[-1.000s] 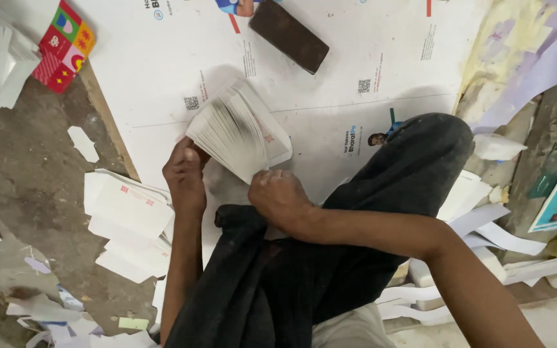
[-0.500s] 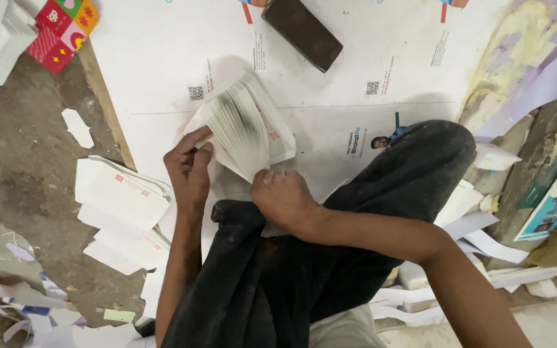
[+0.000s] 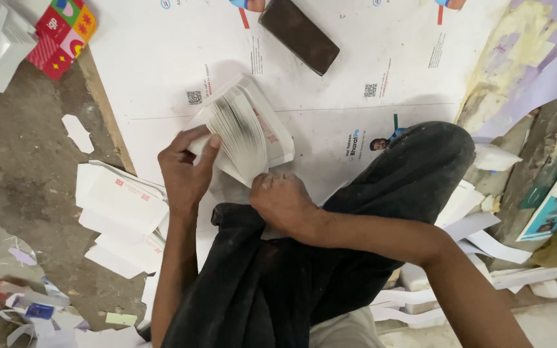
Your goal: Sort and organize various printed paper materials on a workshop floor.
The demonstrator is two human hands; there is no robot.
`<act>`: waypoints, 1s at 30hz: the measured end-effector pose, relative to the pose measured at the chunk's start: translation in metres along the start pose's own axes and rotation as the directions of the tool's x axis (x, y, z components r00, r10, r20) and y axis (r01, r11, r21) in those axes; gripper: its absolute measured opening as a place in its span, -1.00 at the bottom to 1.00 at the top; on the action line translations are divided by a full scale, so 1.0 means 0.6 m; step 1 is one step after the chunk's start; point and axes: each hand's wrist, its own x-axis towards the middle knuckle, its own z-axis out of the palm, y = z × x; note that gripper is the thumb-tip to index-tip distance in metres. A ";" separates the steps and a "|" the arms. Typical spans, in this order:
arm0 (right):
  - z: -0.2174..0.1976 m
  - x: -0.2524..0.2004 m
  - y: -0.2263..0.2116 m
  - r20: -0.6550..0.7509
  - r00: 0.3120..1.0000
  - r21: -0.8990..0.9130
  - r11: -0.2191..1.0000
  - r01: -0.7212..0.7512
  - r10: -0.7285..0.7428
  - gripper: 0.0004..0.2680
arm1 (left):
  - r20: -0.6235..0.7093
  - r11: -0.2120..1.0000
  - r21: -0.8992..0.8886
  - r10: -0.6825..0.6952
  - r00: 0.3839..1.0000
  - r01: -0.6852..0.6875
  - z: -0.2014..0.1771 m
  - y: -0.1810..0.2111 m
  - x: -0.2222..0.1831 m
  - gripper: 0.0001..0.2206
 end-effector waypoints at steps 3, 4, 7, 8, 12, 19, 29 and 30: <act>0.004 -0.004 -0.001 -0.005 1.000 -0.001 1.000 -0.009 0.009 -0.76 | 0.036 0.993 -0.107 0.050 0.998 -0.046 0.001 -0.001 0.002 -0.72; 0.008 -0.007 -0.002 0.003 1.000 0.006 1.000 -0.015 0.015 -0.76 | 0.045 0.994 -0.104 0.042 0.998 -0.037 0.002 0.010 0.000 -0.72; 0.012 -0.008 0.000 0.002 1.000 0.042 0.999 -0.014 0.014 -0.83 | 0.002 0.956 -0.238 0.175 0.985 -0.170 0.004 0.012 0.002 -0.60; 0.007 -0.007 0.001 -0.022 1.000 0.011 1.000 -0.006 0.006 -0.81 | 0.002 0.955 -0.189 0.233 0.972 -0.229 0.003 -0.007 0.005 -0.63; -0.002 -0.004 0.002 -0.058 0.998 -0.034 0.999 0.003 -0.005 -0.75 | 0.060 0.945 0.015 0.326 0.943 -0.328 0.000 -0.038 0.011 -0.77; 0.016 -0.009 0.002 -0.016 1.000 0.027 1.000 -0.007 0.007 -0.82 | 0.051 0.993 -0.020 0.118 0.992 -0.118 0.001 -0.005 0.006 -0.63; 0.014 -0.010 0.008 -0.070 0.998 0.042 0.999 0.008 -0.006 -0.86 | 0.040 0.937 0.050 0.345 0.938 -0.346 0.002 0.017 0.010 -0.62; 0.015 -0.009 0.007 -0.049 0.999 0.046 0.999 0.019 -0.017 -0.87 | 0.040 0.914 0.051 0.400 0.916 -0.402 0.000 -0.006 0.010 -0.63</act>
